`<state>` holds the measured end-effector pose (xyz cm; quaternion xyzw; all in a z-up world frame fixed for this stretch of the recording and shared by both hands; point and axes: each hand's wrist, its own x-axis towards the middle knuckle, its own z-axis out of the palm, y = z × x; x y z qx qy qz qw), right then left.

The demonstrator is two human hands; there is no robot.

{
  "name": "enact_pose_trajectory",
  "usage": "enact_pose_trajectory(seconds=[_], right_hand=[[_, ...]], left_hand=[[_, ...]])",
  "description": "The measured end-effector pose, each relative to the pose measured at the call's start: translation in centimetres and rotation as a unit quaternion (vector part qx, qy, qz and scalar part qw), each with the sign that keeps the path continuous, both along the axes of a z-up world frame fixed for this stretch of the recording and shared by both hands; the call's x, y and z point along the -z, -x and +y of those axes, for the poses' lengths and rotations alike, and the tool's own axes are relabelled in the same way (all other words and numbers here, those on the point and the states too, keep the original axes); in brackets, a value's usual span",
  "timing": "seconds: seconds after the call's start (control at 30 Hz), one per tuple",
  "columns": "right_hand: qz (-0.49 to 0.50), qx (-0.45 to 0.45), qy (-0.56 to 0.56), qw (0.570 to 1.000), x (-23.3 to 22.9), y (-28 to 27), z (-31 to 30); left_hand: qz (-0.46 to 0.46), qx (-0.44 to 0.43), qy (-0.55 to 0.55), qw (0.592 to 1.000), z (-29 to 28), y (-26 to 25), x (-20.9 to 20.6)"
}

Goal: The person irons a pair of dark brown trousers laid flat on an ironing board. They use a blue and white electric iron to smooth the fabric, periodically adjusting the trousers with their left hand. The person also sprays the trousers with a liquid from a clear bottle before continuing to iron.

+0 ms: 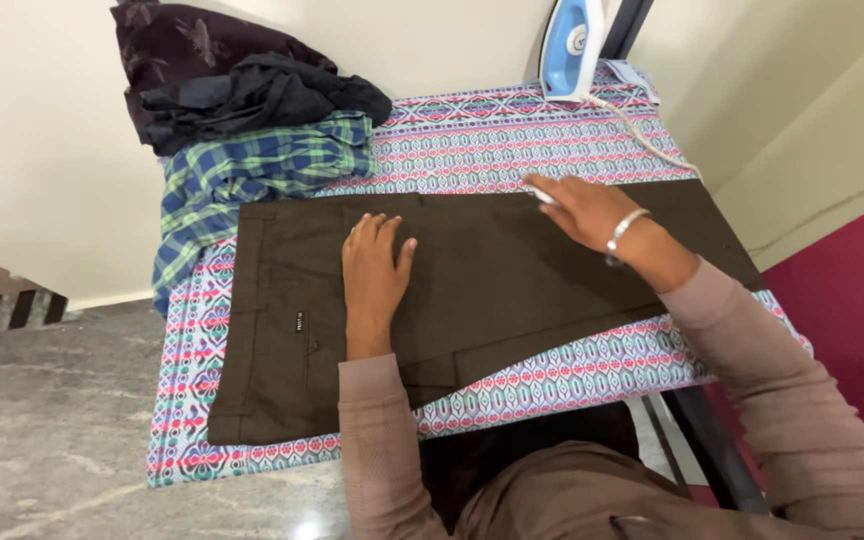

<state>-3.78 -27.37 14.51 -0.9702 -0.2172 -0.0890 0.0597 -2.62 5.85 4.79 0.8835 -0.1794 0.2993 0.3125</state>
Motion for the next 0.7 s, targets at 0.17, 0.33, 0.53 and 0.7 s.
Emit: enact_pose_trajectory(seconds=[0.17, 0.33, 0.53, 0.7], right_hand=[[-0.066, -0.063, -0.082, 0.993, 0.7, -1.7, -0.2], [0.125, -0.034, -0.444, 0.887, 6.4, -2.0, -5.2], [0.250, -0.204, -0.727, 0.606, 8.2, -1.4, -6.7], [0.243, -0.198, -0.725, 0.613, 6.4, 1.0, -4.7]], left_hand=[[-0.004, 0.008, 0.001, 1.000, -0.2, 0.2, -0.1], [-0.023, 0.013, -0.018, 0.999, -0.6, 0.3, -0.5], [-0.030, 0.053, -0.001, 0.998, -1.9, 0.8, -0.9], [-0.007, 0.113, 0.003, 0.994, -3.2, 1.4, -1.5]])
